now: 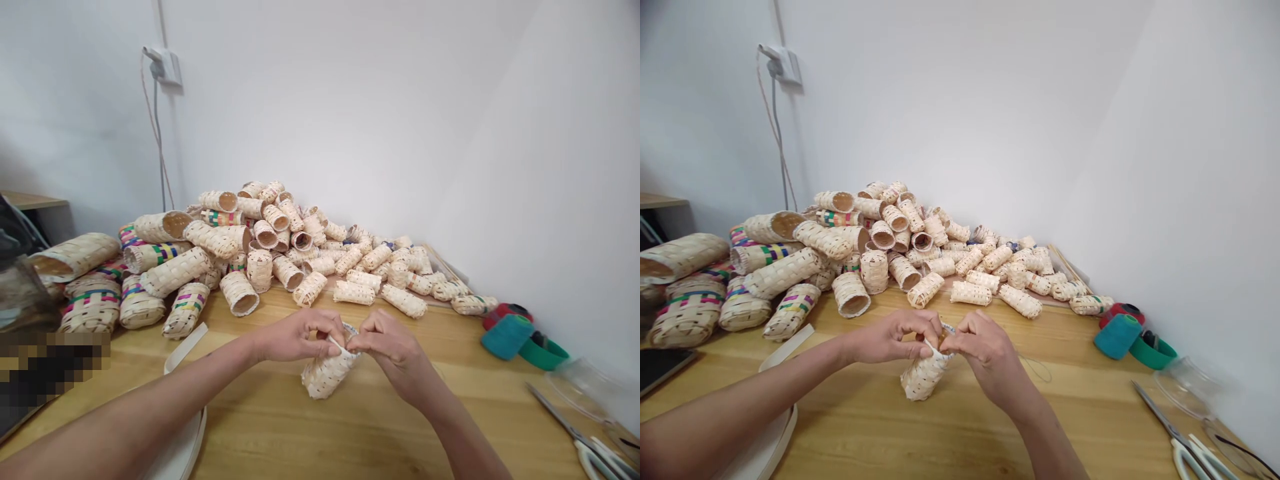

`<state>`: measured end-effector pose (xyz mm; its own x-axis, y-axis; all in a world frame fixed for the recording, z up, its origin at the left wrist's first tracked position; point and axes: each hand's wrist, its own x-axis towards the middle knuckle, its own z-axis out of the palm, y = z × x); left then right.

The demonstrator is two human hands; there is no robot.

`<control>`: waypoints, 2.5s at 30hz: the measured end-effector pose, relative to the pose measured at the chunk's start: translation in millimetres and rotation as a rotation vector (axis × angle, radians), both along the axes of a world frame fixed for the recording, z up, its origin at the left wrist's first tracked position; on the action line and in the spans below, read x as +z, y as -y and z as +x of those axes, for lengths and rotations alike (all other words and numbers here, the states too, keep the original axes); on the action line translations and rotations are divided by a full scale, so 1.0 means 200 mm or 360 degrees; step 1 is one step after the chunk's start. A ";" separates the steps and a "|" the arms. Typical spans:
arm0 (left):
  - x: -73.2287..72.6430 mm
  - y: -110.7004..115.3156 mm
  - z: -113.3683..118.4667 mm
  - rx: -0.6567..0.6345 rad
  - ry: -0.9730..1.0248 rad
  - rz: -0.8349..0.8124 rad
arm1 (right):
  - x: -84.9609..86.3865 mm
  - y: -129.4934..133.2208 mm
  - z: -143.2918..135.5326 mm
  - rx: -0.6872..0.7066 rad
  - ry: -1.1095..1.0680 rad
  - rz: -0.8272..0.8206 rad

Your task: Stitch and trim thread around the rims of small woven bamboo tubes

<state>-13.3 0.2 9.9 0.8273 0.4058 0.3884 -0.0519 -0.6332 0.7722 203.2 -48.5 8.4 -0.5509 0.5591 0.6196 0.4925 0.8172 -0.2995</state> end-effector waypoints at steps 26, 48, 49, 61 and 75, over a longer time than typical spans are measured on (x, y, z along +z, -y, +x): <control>0.00 -0.01 -0.01 -0.0077 -0.0030 0.0072 | 0.01 0.02 0.00 0.0030 0.0039 -0.0059; -0.02 0.01 0.01 0.0036 0.0000 0.0081 | 0.01 0.04 -0.04 -0.0070 -0.0012 -0.0072; -0.02 0.00 0.01 0.0039 0.0002 0.0080 | 0.01 0.03 -0.04 -0.0065 -0.0053 -0.0124; -0.01 0.00 0.01 0.0073 -0.0008 -0.0031 | -0.01 -0.01 0.00 -0.0272 -0.0333 -0.0583; -0.03 0.01 0.02 0.0153 0.0010 -0.0040 | -0.07 -0.03 -0.07 -0.0098 -0.0933 -0.1011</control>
